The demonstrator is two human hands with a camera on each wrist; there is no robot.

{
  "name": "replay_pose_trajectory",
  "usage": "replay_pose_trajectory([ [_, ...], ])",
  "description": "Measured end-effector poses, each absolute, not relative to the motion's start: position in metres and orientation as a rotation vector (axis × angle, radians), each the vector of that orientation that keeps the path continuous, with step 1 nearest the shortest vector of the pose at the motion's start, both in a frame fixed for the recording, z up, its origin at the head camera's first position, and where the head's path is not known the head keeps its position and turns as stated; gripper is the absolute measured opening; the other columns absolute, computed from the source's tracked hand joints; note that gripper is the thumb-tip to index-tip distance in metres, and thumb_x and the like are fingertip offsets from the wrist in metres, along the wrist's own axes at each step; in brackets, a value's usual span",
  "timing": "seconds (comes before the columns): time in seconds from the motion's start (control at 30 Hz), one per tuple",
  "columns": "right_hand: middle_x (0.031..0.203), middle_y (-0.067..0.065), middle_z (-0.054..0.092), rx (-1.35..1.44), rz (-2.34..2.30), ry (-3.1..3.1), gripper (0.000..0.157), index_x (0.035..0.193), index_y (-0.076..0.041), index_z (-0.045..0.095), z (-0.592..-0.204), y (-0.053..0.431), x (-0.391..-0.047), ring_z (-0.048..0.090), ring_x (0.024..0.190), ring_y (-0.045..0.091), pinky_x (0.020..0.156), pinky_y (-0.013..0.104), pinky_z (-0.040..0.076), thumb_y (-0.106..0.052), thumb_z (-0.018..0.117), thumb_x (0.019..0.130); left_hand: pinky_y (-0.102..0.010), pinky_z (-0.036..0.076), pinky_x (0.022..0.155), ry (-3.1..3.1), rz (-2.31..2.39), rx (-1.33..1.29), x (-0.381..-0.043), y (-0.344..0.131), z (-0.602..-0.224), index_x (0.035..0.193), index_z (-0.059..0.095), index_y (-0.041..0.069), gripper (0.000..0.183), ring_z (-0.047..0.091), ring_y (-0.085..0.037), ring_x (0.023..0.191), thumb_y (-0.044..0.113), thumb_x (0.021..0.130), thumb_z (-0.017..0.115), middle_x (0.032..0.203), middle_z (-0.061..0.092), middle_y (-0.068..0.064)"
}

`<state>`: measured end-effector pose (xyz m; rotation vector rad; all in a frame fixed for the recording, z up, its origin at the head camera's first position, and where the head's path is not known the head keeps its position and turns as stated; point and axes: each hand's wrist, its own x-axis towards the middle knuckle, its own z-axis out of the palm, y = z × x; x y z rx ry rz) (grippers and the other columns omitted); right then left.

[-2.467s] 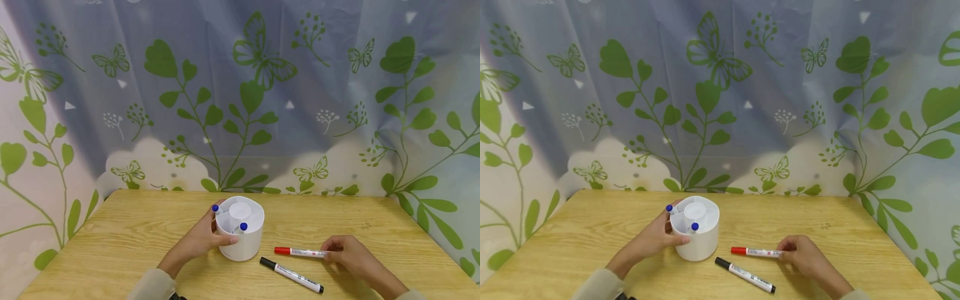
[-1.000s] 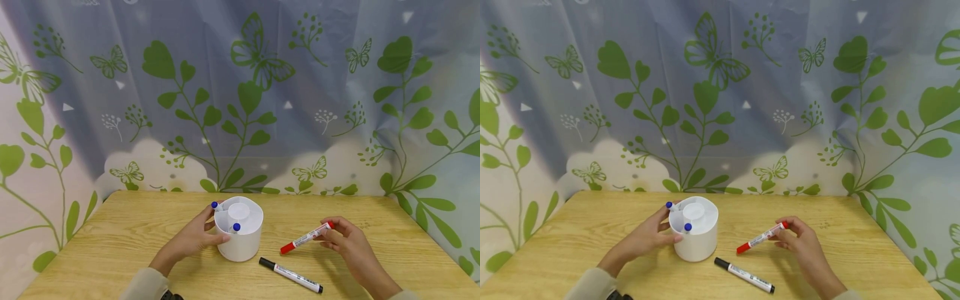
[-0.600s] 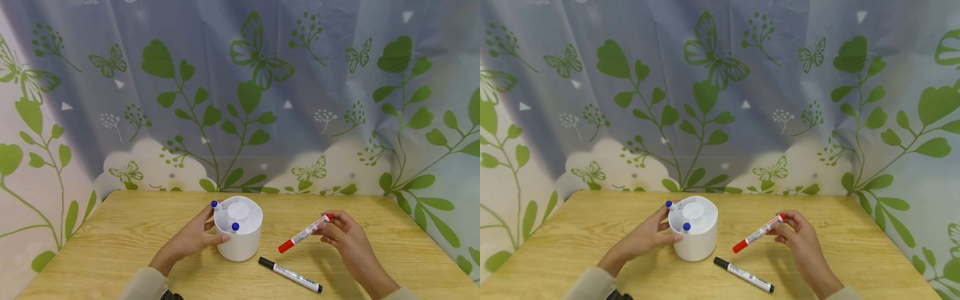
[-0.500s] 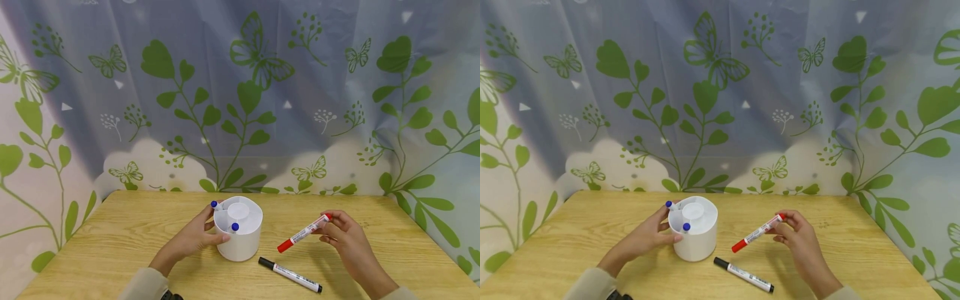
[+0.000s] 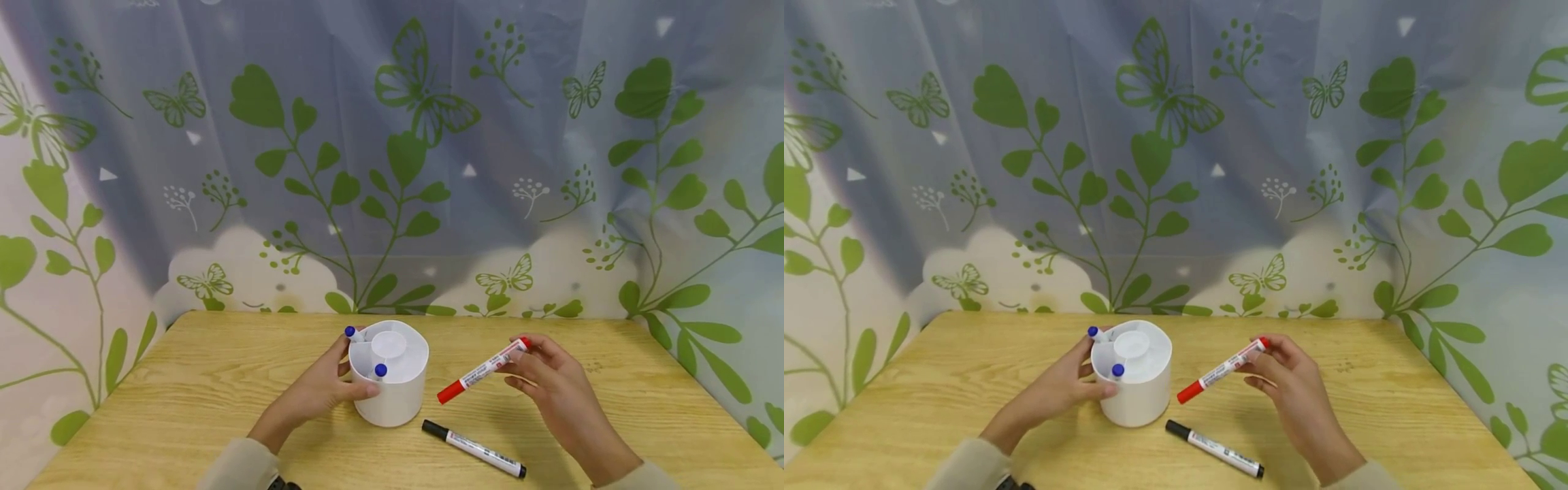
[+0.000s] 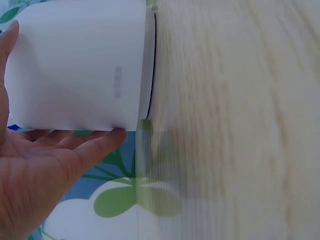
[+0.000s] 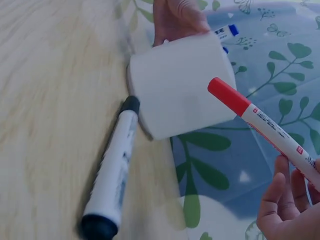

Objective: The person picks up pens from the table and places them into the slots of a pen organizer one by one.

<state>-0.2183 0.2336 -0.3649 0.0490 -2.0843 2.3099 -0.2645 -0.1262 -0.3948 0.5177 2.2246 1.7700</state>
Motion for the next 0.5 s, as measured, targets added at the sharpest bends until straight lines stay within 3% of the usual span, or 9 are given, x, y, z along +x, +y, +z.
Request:
replay_pose_trajectory([
  [0.27, 0.109, -0.005, 0.067, 0.105, 2.352, -2.003, 0.017, 0.122, -0.014, 0.056, -0.344, 0.214, -0.219, 0.072, 0.105, 0.014, 0.091, 0.031, 0.060, -0.022, 0.061, 0.108, -0.062, 0.038, 0.119, 2.283, 1.749, 0.502, -0.263, -0.122, -0.393, 0.168, 0.015, 0.011, 0.108, 0.029, -0.052, 0.154, 0.022, 0.088, 0.087, 0.167, 0.034, -0.020],
  [0.5, 0.108, -0.004, 0.069, 0.178, 2.447, -1.869, 0.009, 0.117, -0.018, 0.061, -0.335, 0.199, -0.220, 0.074, 0.101, 0.016, 0.092, 0.034, 0.062, -0.017, 0.060, 0.108, -0.061, 0.039, 0.119, 2.269, 1.763, 0.488, -0.261, -0.120, -0.392, 0.167, 0.015, 0.012, 0.107, 0.030, -0.052, 0.154, 0.020, 0.089, 0.087, 0.165, 0.037, -0.019],
])
